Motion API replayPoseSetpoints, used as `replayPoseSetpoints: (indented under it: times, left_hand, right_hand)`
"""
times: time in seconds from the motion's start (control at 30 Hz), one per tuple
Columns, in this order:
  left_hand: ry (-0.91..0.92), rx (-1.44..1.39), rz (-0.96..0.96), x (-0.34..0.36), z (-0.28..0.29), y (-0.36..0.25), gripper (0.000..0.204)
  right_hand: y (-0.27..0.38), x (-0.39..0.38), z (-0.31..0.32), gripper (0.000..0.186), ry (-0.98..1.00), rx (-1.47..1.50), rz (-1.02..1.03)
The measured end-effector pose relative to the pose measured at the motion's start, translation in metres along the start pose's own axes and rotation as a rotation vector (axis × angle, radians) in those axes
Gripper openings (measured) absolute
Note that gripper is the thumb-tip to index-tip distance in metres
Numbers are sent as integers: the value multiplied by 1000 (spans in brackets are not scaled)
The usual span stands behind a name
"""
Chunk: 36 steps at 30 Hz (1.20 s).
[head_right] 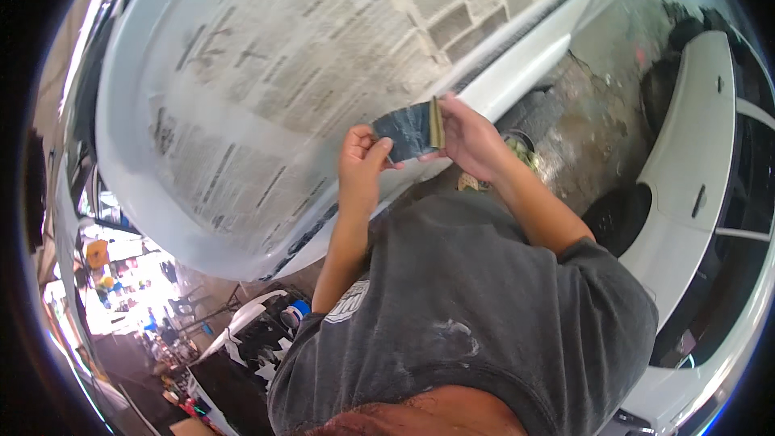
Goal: The person sands the white body panels of a vehicle using a sanding block, frequently rinsing the block and the surface with water from a bucket and wiping the area with a cloth.
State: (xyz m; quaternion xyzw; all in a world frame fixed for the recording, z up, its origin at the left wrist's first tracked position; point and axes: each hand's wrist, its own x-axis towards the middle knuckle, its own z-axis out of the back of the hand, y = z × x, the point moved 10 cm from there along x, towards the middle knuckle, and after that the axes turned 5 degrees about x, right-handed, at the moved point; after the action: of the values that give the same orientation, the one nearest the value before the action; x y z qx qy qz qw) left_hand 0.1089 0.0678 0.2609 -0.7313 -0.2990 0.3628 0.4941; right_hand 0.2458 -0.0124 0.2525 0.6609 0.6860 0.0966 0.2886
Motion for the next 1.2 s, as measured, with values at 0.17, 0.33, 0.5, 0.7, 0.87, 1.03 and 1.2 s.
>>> replayPoseSetpoints:
  times: [0.17,0.33,0.5,0.7,0.87,1.03,1.2]
  left_hand:
    - [54,252,-143,-20,9,-29,25]
    - [149,259,-125,-41,30,-43,22]
    - [-16,339,-364,-63,85,-80,22]
    - [-461,511,-765,-133,196,-173,24]
    - [-731,739,-909,-178,238,-243,27]
    - [-837,1083,-1103,-182,240,-295,30]
    - [-925,1369,-1095,-200,264,-319,38]
  right_hand:
    - [-22,-15,-12,44,-208,-313,108]
    - [-58,-16,-53,54,98,125,65]
    - [-74,8,-123,54,197,63,-14]
    - [137,45,-227,53,-4,-691,983]
    - [152,70,-366,46,-64,-1577,1778]
    - [-11,103,-451,50,476,-2094,1637]
    - [92,108,-389,59,298,-2251,1490]
